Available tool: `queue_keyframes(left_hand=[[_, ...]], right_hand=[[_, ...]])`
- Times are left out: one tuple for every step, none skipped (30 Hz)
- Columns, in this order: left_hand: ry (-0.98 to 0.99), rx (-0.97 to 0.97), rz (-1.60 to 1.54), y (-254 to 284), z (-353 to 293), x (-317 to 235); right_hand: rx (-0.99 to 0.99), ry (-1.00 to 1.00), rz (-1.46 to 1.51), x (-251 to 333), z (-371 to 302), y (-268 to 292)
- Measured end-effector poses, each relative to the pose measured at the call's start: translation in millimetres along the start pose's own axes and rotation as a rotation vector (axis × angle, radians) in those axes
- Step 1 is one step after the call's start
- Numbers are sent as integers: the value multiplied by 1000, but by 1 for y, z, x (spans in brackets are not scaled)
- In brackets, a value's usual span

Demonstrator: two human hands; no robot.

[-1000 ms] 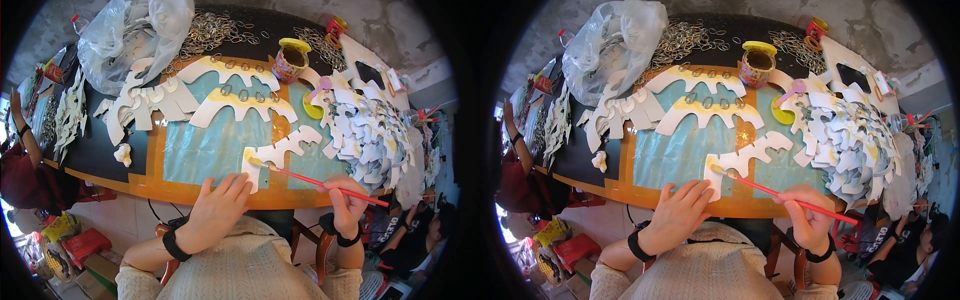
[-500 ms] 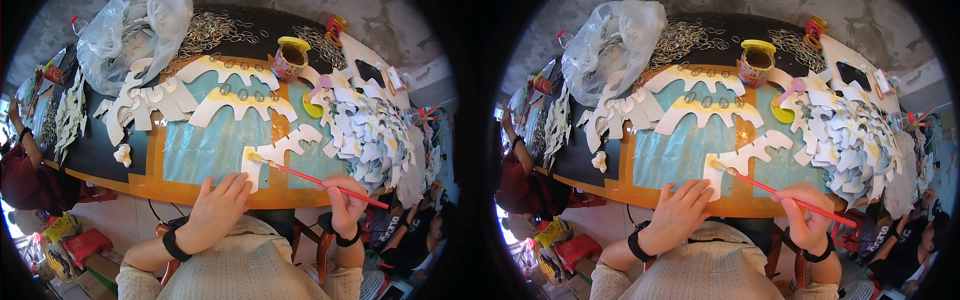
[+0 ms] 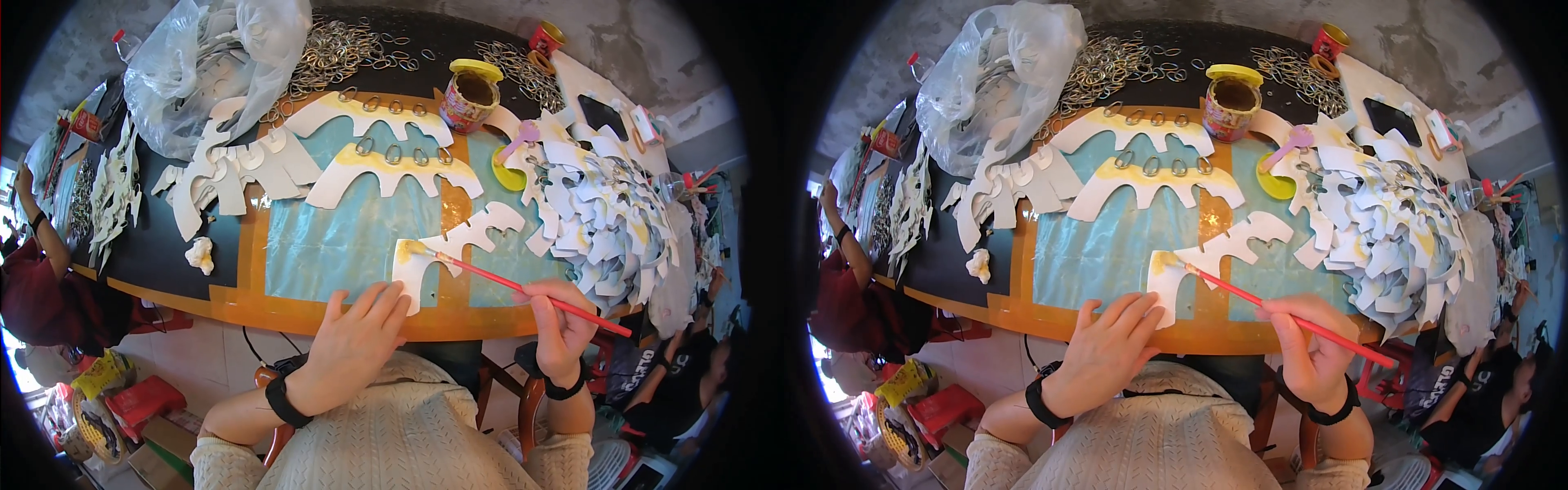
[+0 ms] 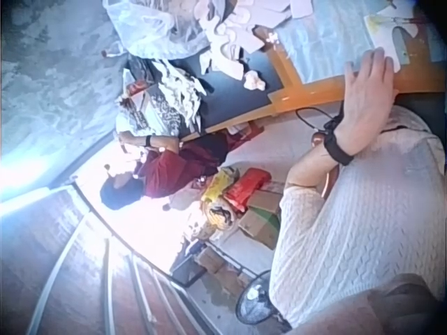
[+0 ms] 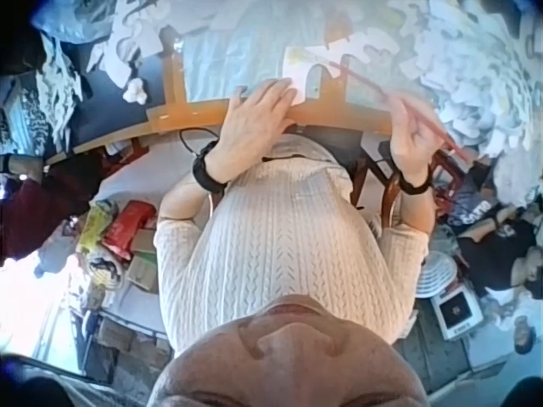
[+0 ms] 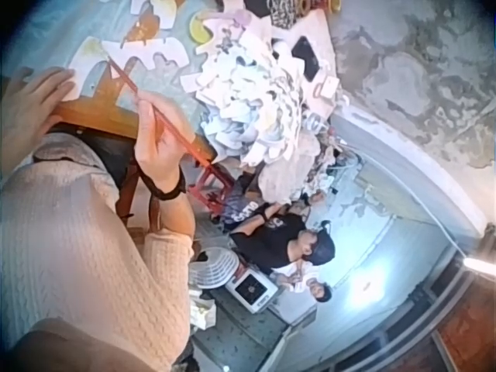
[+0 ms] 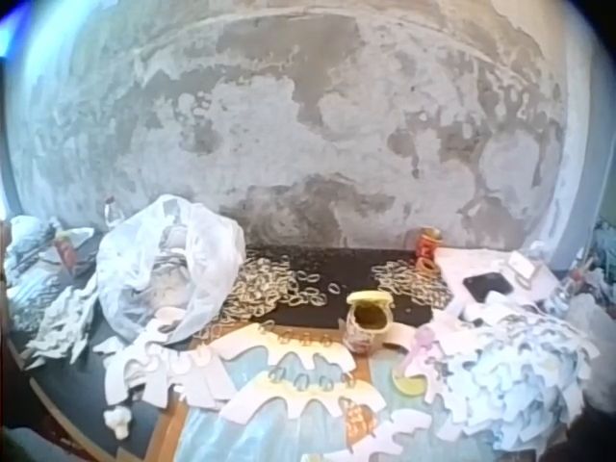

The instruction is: Apply glue to white leather shoe components and attach metal loop hardware.

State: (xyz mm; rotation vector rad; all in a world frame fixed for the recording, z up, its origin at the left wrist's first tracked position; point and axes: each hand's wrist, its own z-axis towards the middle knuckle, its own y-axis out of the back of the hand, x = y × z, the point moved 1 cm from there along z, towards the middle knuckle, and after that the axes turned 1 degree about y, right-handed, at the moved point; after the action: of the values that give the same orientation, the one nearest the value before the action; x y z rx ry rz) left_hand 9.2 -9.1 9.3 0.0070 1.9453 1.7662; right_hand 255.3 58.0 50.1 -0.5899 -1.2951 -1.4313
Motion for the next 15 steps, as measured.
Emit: queue_keyframes(left_hand=[[16, 22, -19, 0, 0, 0], [16, 21, -19, -1, 0, 0], [13, 21, -17, -1, 0, 0], [11, 21, -15, -1, 1, 0], [12, 21, -14, -1, 0, 0], [13, 22, -14, -1, 0, 0], [13, 24, -15, -1, 0, 0], [14, 24, -15, -1, 0, 0], [17, 23, -18, -1, -1, 0], [20, 22, -20, -1, -1, 0], [16, 23, -21, -1, -1, 0], [2, 1, -4, 0, 0, 0], [-13, -20, 13, 0, 0, 0], [-13, -20, 14, 0, 1, 0], [-11, -14, 16, 0, 1, 0]], right_hand=[[-38, -27, 15, -2, 0, -2], [-38, -27, 15, -2, 2, -2], [-4, 15, -13, -2, 3, -2], [30, 57, -41, -2, 4, -2], [31, 58, -40, -1, 4, 0], [70, 61, -40, -1, 4, 3], [109, 64, -39, 0, 3, 6], [110, 64, -39, 2, 3, 8], [125, 51, -7, 3, 2, 11], [141, 39, 25, 4, 2, 12], [138, 37, 23, 4, 1, 11], [81, 6, 32, 3, 0, 8], [25, -25, 41, 3, -1, 5], [24, -25, 42, 1, -1, 1], [14, -8, 38, -2, 0, -2]])
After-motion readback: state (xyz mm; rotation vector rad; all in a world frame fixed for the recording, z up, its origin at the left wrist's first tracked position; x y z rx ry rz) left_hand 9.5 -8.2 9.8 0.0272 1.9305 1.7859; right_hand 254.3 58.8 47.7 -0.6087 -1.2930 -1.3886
